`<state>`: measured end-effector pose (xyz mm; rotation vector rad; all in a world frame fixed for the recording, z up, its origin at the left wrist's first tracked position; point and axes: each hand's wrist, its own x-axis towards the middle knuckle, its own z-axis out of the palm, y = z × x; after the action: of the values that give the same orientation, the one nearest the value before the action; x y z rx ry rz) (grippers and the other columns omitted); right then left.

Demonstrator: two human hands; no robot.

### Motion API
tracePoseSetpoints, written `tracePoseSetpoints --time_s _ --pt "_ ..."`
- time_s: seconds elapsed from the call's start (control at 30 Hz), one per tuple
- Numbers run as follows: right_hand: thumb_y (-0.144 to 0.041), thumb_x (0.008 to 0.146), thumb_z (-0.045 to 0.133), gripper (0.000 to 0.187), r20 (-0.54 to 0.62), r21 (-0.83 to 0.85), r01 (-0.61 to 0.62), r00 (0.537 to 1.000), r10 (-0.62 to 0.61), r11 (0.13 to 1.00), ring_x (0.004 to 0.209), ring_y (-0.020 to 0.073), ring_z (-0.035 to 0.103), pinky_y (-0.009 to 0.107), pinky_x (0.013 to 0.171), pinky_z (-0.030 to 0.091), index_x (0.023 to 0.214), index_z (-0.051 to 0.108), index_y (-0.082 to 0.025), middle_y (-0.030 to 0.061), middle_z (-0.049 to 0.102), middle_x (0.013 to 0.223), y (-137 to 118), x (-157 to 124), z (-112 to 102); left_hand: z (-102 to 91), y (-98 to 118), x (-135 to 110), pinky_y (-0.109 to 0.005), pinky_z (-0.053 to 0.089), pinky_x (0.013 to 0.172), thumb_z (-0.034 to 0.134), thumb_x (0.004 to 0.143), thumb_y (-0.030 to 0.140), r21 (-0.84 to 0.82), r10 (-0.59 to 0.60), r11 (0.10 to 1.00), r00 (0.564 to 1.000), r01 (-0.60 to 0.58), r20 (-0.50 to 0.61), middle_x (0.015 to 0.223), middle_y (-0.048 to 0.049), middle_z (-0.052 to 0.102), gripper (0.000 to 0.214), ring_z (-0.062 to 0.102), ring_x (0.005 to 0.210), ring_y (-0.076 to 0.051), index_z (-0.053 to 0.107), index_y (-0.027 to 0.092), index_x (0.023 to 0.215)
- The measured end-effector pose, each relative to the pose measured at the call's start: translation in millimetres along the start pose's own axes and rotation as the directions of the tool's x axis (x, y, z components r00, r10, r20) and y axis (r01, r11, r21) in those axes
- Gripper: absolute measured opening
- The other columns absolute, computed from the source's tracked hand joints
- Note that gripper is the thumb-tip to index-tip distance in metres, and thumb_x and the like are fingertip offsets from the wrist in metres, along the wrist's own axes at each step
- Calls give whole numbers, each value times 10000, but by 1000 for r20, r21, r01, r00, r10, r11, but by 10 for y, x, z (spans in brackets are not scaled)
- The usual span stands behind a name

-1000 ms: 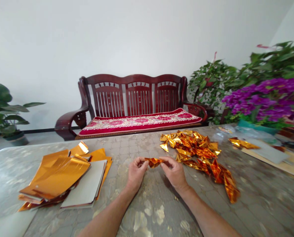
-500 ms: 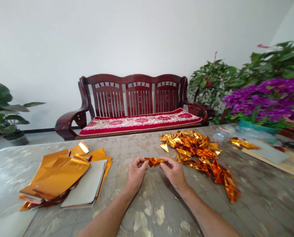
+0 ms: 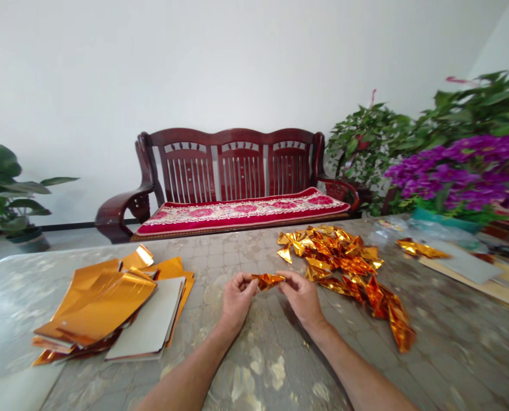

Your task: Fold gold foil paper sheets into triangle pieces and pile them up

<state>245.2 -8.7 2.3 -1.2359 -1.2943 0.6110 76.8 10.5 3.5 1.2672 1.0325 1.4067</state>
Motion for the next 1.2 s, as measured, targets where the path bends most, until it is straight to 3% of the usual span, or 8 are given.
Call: tracePoseSetpoints --time_s 0.37,0.63,0.83,1.2 --pt "-297 731 614 275 -30 -80 31 999 -33 996 632 196 650 289 570 526 922 767 -173 43 727 706 -4 14 -25 -23 -69 -7 -213 464 570 699 719 332 93 62 994 998 -61 -6 660 -8 692 169 598 578 -129 714 168 760" --pt "-303 745 587 289 5 -89 4 1000 -4 996 607 188 630 284 554 509 927 762 -164 41 717 695 -11 -2 -21 -63 -96 -28 -234 468 618 656 784 322 260 163 953 987 -157 -2 688 -18 689 151 608 632 -146 721 186 779" --pt "-296 738 599 305 5 -91 13 1000 -13 996 606 189 642 293 568 535 968 755 -170 31 721 694 -28 -9 -27 -55 -77 -40 -239 477 629 689 745 297 218 164 962 986 -163 13 700 -18 699 105 621 646 -155 736 205 762" --pt "-380 796 611 324 60 59 -54 997 50 997 631 199 690 338 638 593 1018 727 -175 60 755 841 -41 -21 -11 -59 -173 8 -239 496 623 670 772 325 182 104 978 995 -101 -9 739 -30 717 160 640 650 -157 727 182 815"
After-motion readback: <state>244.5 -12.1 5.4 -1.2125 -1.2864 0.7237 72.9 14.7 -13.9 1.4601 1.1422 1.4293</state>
